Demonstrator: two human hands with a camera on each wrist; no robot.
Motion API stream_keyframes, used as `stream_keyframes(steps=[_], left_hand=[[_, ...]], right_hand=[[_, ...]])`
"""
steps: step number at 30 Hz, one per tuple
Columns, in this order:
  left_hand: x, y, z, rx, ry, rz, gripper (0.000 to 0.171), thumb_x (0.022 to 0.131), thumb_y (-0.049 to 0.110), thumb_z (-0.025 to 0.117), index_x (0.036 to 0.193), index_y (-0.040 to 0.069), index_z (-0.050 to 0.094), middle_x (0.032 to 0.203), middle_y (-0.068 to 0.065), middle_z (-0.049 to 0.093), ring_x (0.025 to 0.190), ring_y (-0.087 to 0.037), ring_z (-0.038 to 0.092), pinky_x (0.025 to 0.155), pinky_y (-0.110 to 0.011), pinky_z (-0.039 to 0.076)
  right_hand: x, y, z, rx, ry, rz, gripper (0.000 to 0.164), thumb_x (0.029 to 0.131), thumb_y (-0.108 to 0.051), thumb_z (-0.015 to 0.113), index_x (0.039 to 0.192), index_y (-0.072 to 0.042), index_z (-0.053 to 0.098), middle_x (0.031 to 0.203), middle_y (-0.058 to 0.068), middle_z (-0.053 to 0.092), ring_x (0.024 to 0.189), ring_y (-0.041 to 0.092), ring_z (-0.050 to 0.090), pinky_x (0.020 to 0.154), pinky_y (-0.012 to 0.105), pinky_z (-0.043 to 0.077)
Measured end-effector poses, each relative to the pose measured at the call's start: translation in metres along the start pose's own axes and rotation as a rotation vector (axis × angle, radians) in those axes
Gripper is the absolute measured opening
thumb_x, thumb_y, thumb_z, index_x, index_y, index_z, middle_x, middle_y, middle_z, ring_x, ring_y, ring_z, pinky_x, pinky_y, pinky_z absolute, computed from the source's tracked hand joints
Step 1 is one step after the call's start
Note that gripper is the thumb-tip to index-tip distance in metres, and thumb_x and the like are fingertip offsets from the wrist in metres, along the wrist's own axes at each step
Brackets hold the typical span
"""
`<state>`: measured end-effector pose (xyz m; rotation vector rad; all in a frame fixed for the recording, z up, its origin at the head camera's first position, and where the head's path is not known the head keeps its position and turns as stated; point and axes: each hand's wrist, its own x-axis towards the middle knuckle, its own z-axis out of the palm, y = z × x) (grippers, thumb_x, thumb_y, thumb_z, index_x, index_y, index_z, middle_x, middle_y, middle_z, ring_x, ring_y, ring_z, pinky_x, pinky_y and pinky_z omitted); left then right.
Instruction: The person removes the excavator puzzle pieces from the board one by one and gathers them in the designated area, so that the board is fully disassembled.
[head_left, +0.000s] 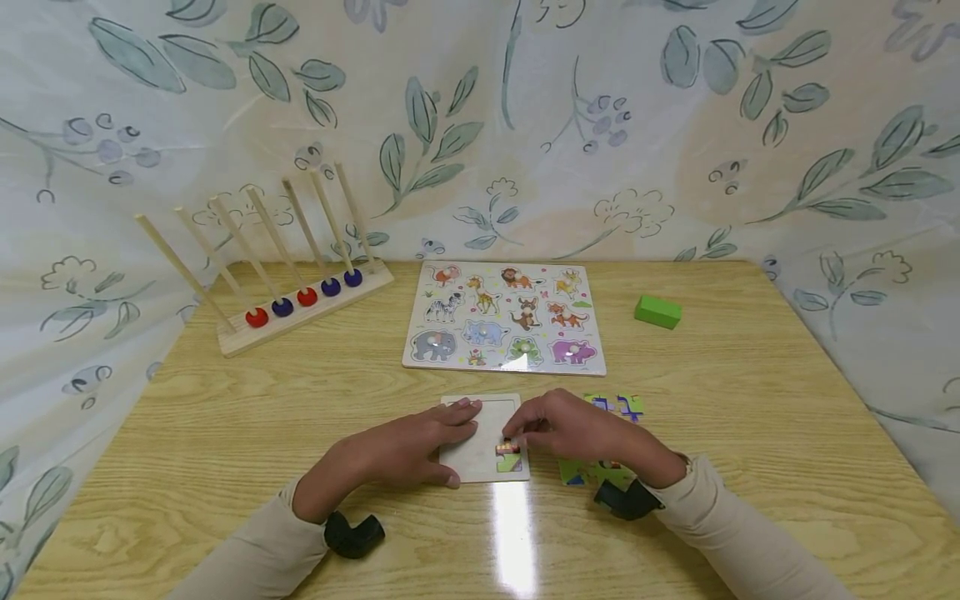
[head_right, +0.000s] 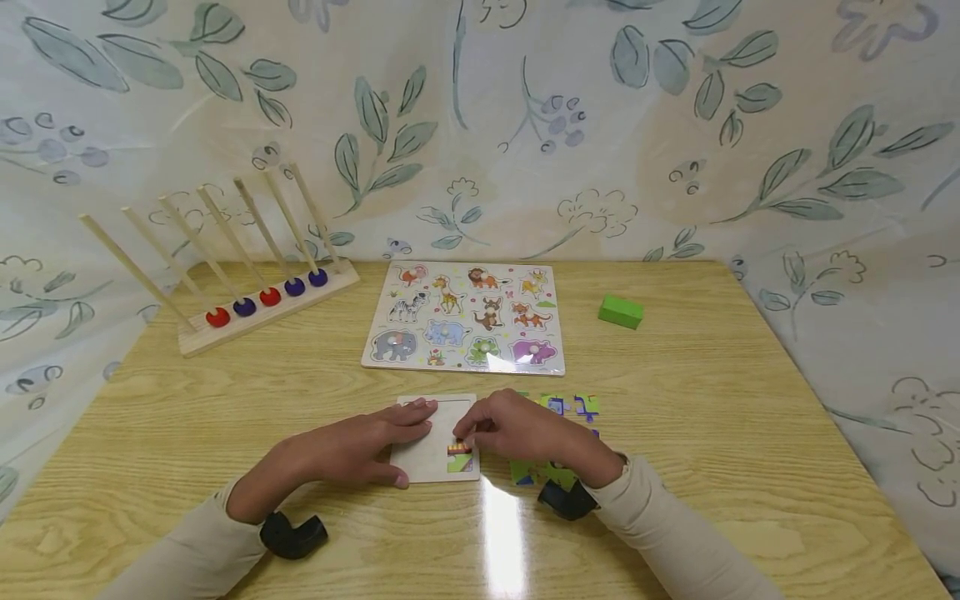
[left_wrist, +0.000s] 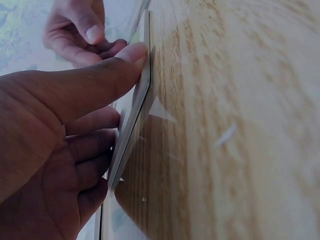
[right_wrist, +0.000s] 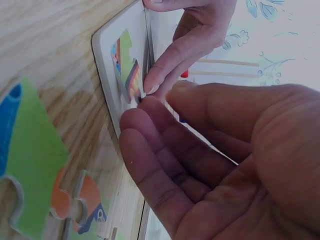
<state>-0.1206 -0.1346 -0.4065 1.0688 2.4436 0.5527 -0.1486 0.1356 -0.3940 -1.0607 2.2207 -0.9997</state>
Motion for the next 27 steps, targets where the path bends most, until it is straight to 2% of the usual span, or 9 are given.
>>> stream_keyframes(steps=[7, 14, 21, 27], left_hand=[[0.0003, -0.0011, 0.0007, -0.007, 0.002, 0.004, 0.072, 0.089, 0.031, 0.072, 0.148, 0.004, 0.041, 0.16, -0.004, 0.02, 0.146, -0.021, 0.015, 0.114, -0.039, 0.024], [0.0, -0.0012, 0.0008, -0.012, -0.001, 0.002, 0.073, 0.089, 0.031, 0.072, 0.148, 0.003, 0.04, 0.161, -0.003, 0.019, 0.146, -0.021, 0.015, 0.114, -0.039, 0.025], [0.0, -0.0016, 0.0013, 0.002, 0.006, 0.013, 0.072, 0.089, 0.032, 0.071, 0.147, 0.003, 0.041, 0.16, -0.005, 0.02, 0.146, -0.021, 0.015, 0.114, -0.038, 0.025], [0.0002, -0.0023, 0.0018, -0.005, 0.008, 0.024, 0.073, 0.088, 0.031, 0.072, 0.147, 0.002, 0.041, 0.16, -0.005, 0.02, 0.146, -0.021, 0.015, 0.114, -0.038, 0.024]], right_hand=[[0.0021, 0.0005, 0.001, 0.025, 0.01, -0.05, 0.018, 0.094, -0.001, 0.063, 0.11, -0.002, 0.071, 0.107, 0.005, 0.068, 0.094, 0.014, 0.065, 0.081, 0.027, 0.053], [0.0056, 0.003, 0.0037, 0.025, 0.019, -0.058, 0.02, 0.093, 0.0, 0.062, 0.111, -0.005, 0.071, 0.104, 0.002, 0.066, 0.091, 0.01, 0.062, 0.081, 0.028, 0.052], [0.009, 0.0023, 0.0085, 0.071, 0.005, -0.06, 0.018, 0.094, -0.003, 0.063, 0.108, -0.006, 0.073, 0.093, -0.001, 0.062, 0.084, 0.008, 0.058, 0.078, 0.027, 0.052], [0.0088, 0.0014, 0.0069, 0.101, -0.044, -0.053, 0.015, 0.093, -0.001, 0.063, 0.103, -0.006, 0.074, 0.093, -0.006, 0.063, 0.084, 0.008, 0.059, 0.077, 0.026, 0.052]])
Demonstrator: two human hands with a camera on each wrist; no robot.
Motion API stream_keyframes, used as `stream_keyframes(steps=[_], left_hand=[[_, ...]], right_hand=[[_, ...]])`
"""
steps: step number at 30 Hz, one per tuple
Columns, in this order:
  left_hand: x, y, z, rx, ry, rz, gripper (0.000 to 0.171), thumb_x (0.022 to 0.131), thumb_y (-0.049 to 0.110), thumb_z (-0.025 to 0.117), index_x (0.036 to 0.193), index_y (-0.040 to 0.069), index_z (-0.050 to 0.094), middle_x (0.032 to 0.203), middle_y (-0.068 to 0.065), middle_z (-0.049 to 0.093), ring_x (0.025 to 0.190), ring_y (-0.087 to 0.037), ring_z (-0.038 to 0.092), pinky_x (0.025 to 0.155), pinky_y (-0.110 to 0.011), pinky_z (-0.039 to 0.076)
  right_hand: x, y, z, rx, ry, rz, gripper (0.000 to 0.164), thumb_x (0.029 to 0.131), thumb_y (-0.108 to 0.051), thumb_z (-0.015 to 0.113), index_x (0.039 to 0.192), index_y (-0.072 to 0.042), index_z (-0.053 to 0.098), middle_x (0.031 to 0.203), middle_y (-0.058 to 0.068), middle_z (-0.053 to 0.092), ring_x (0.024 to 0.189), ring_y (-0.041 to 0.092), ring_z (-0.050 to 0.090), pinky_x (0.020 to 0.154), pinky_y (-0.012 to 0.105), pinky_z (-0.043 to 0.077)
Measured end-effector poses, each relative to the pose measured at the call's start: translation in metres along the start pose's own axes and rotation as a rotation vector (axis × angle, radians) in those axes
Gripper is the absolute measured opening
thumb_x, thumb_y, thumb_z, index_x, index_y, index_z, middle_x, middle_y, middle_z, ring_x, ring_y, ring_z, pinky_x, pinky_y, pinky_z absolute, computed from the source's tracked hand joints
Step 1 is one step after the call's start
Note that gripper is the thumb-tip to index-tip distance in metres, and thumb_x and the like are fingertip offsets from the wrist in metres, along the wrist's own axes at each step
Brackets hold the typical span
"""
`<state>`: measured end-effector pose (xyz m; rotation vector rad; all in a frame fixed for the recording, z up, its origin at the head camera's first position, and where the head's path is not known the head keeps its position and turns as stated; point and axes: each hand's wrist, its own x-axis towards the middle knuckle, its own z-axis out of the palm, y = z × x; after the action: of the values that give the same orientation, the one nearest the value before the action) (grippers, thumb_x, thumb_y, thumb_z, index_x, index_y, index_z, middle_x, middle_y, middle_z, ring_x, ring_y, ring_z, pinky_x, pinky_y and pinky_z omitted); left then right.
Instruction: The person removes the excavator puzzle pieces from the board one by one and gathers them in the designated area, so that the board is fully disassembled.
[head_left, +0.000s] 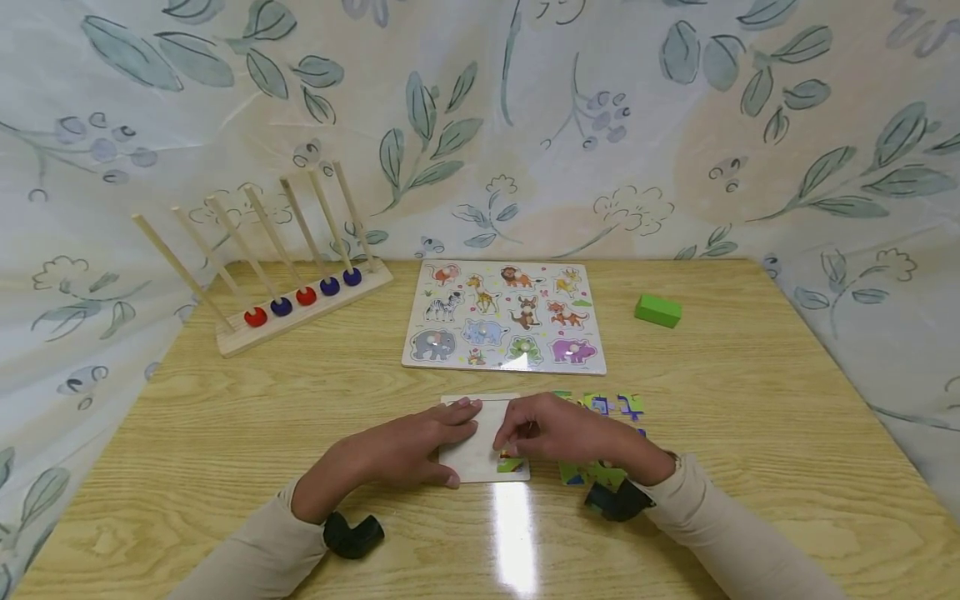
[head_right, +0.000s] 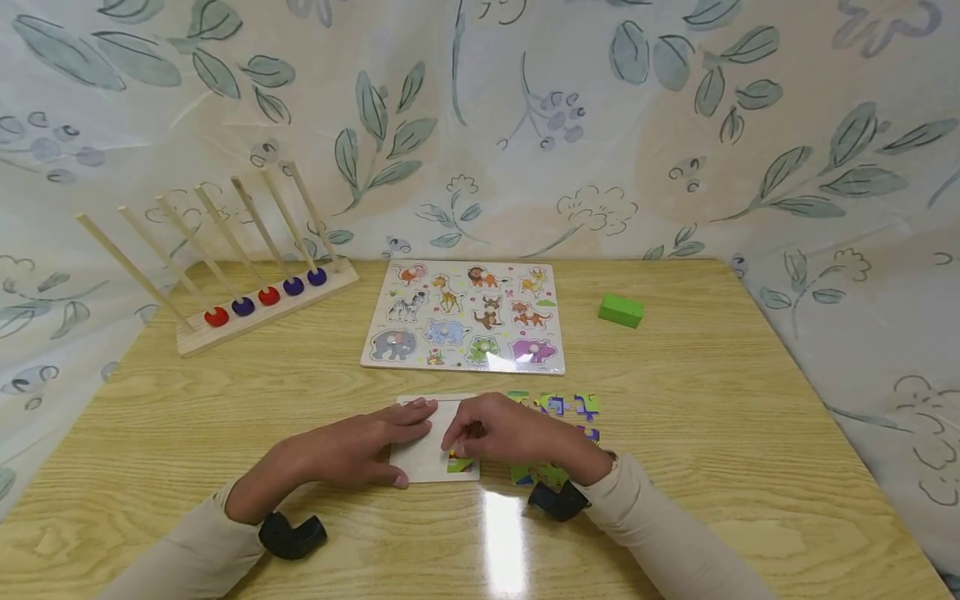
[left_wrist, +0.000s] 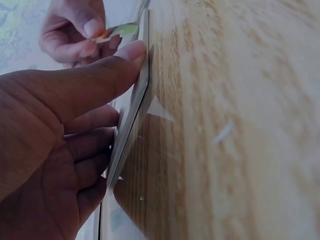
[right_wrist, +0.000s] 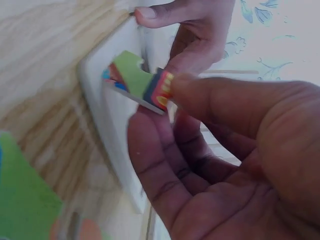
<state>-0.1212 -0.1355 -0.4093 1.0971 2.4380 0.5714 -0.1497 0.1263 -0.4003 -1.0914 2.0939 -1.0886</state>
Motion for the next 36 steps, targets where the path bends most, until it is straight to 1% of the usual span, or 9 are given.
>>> stream_keyframes(steps=[3, 6, 13, 18, 23, 27, 30, 33, 36], left_hand=[[0.0, 0.0, 0.0, -0.01, -0.002, -0.001, 0.073, 0.088, 0.03, 0.072, 0.147, 0.002, 0.041, 0.16, -0.005, 0.02, 0.146, -0.021, 0.015, 0.114, -0.038, 0.024], [0.0, 0.0, 0.0, -0.011, -0.001, 0.001, 0.073, 0.088, 0.03, 0.072, 0.147, 0.002, 0.04, 0.16, -0.005, 0.02, 0.146, -0.021, 0.015, 0.114, -0.038, 0.024], [0.001, 0.0, 0.0, -0.009, -0.002, 0.003, 0.073, 0.089, 0.03, 0.072, 0.147, 0.002, 0.04, 0.16, -0.005, 0.019, 0.146, -0.021, 0.014, 0.114, -0.038, 0.025], [0.001, 0.0, -0.001, -0.011, -0.003, 0.007, 0.073, 0.089, 0.03, 0.072, 0.147, 0.002, 0.04, 0.16, -0.006, 0.02, 0.146, -0.021, 0.015, 0.114, -0.038, 0.025], [0.001, 0.0, 0.0, -0.015, -0.005, 0.004, 0.073, 0.088, 0.031, 0.072, 0.147, 0.002, 0.04, 0.16, -0.005, 0.02, 0.146, -0.021, 0.015, 0.114, -0.038, 0.025], [0.001, 0.0, 0.0, -0.021, -0.01, -0.005, 0.073, 0.088, 0.031, 0.072, 0.148, 0.003, 0.04, 0.16, -0.004, 0.019, 0.146, -0.021, 0.014, 0.114, -0.039, 0.024], [0.001, 0.0, 0.0, -0.022, -0.013, -0.012, 0.072, 0.089, 0.031, 0.072, 0.148, 0.003, 0.041, 0.161, -0.004, 0.019, 0.146, -0.021, 0.014, 0.114, -0.039, 0.024], [0.001, 0.0, 0.0, -0.019, -0.016, -0.015, 0.072, 0.088, 0.031, 0.072, 0.147, 0.003, 0.041, 0.161, -0.003, 0.019, 0.146, -0.021, 0.014, 0.114, -0.039, 0.024], [0.001, 0.0, -0.001, -0.015, -0.016, -0.013, 0.072, 0.088, 0.031, 0.072, 0.147, 0.003, 0.041, 0.16, -0.004, 0.019, 0.146, -0.021, 0.015, 0.114, -0.039, 0.024]], right_hand=[[0.0, -0.001, -0.001, 0.018, -0.038, -0.01, 0.016, 0.093, 0.001, 0.062, 0.101, -0.005, 0.074, 0.093, -0.005, 0.063, 0.084, 0.007, 0.059, 0.076, 0.026, 0.053], [0.0, 0.0, 0.0, 0.024, -0.056, -0.023, 0.016, 0.094, 0.0, 0.062, 0.102, -0.004, 0.074, 0.094, -0.004, 0.064, 0.085, 0.007, 0.06, 0.077, 0.027, 0.053], [-0.002, 0.001, 0.002, 0.003, -0.038, -0.015, 0.018, 0.094, 0.001, 0.06, 0.106, -0.004, 0.073, 0.096, -0.004, 0.065, 0.084, 0.007, 0.061, 0.075, 0.026, 0.053], [-0.002, 0.003, 0.003, -0.029, -0.014, -0.043, 0.018, 0.094, 0.001, 0.061, 0.106, -0.003, 0.073, 0.096, -0.004, 0.064, 0.085, 0.008, 0.061, 0.074, 0.025, 0.053], [-0.004, 0.005, 0.004, -0.026, 0.029, -0.038, 0.017, 0.094, 0.001, 0.062, 0.105, -0.005, 0.073, 0.097, -0.005, 0.065, 0.087, 0.008, 0.061, 0.075, 0.026, 0.053], [-0.008, 0.005, 0.003, -0.033, 0.086, -0.02, 0.017, 0.094, 0.0, 0.062, 0.103, -0.009, 0.073, 0.099, -0.007, 0.066, 0.091, 0.009, 0.062, 0.078, 0.027, 0.053], [-0.01, 0.005, 0.003, -0.031, 0.115, -0.002, 0.016, 0.094, -0.001, 0.063, 0.104, -0.009, 0.072, 0.099, -0.006, 0.067, 0.094, 0.01, 0.062, 0.08, 0.028, 0.053], [-0.012, 0.006, 0.001, -0.02, 0.133, 0.022, 0.015, 0.093, -0.001, 0.063, 0.105, -0.007, 0.071, 0.099, -0.005, 0.066, 0.093, 0.011, 0.062, 0.08, 0.029, 0.053], [-0.015, 0.006, 0.0, -0.013, 0.15, 0.066, 0.012, 0.093, -0.002, 0.064, 0.102, -0.008, 0.069, 0.095, -0.005, 0.066, 0.087, 0.011, 0.06, 0.076, 0.028, 0.052]])
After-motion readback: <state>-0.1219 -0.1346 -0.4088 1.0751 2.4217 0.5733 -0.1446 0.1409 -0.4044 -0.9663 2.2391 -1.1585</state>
